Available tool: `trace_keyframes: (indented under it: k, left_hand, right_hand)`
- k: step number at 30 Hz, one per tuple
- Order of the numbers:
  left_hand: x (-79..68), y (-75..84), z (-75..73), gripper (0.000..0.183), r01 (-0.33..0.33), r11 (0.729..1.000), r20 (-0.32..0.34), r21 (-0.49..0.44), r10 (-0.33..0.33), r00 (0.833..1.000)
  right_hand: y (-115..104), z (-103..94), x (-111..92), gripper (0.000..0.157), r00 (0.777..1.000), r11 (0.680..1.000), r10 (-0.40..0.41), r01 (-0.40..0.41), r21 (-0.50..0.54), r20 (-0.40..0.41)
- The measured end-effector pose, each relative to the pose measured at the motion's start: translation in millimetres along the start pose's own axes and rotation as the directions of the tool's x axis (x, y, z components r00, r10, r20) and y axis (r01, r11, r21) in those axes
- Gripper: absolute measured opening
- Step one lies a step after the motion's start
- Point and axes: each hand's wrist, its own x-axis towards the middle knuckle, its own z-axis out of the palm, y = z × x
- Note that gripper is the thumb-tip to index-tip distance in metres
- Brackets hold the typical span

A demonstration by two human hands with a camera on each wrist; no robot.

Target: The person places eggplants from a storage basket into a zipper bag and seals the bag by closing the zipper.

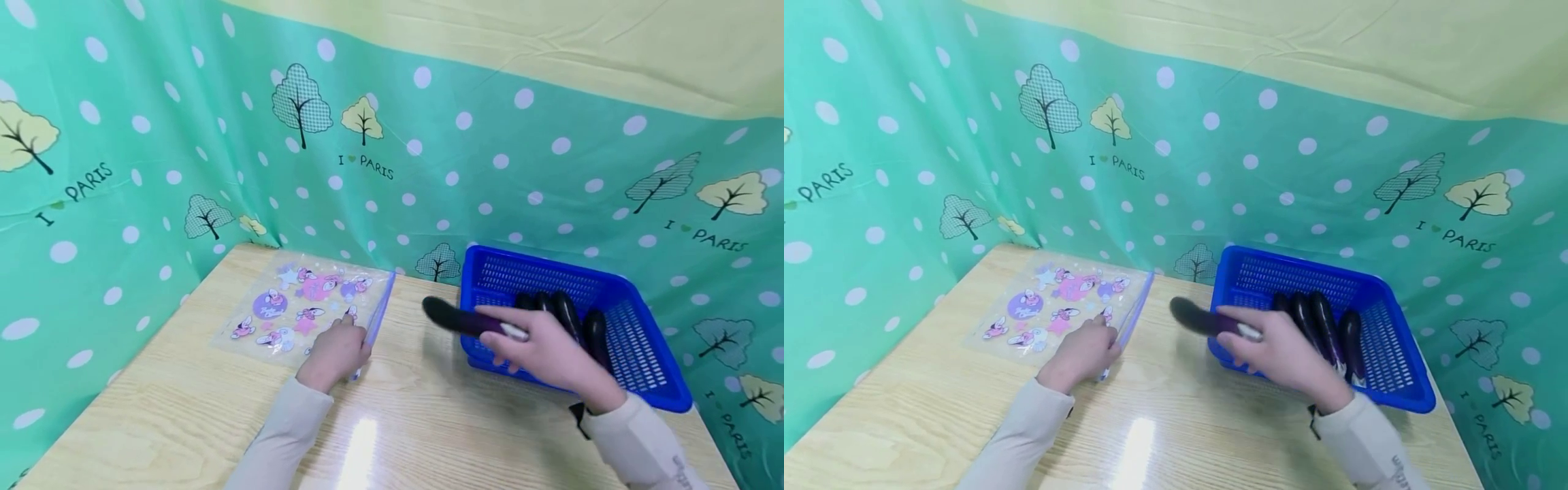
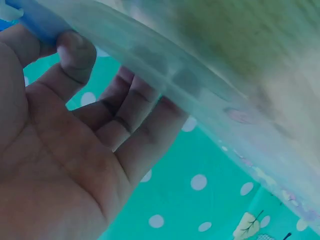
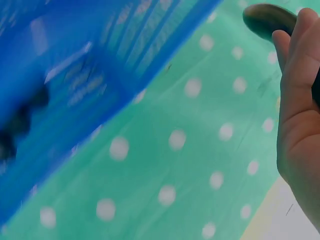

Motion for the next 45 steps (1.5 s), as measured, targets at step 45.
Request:
trace_keyframes:
  k: [45]
  left_hand:
    - [-9.8, 16.7, -7.7, 0.023, 0.224, 0.97, 0.232, -0.093, -0.198, 0.952]
  right_hand:
    - [27, 151.6, 137, 0.044, 0.981, 0.967, 0.171, -0.151, 0.203, -0.087]
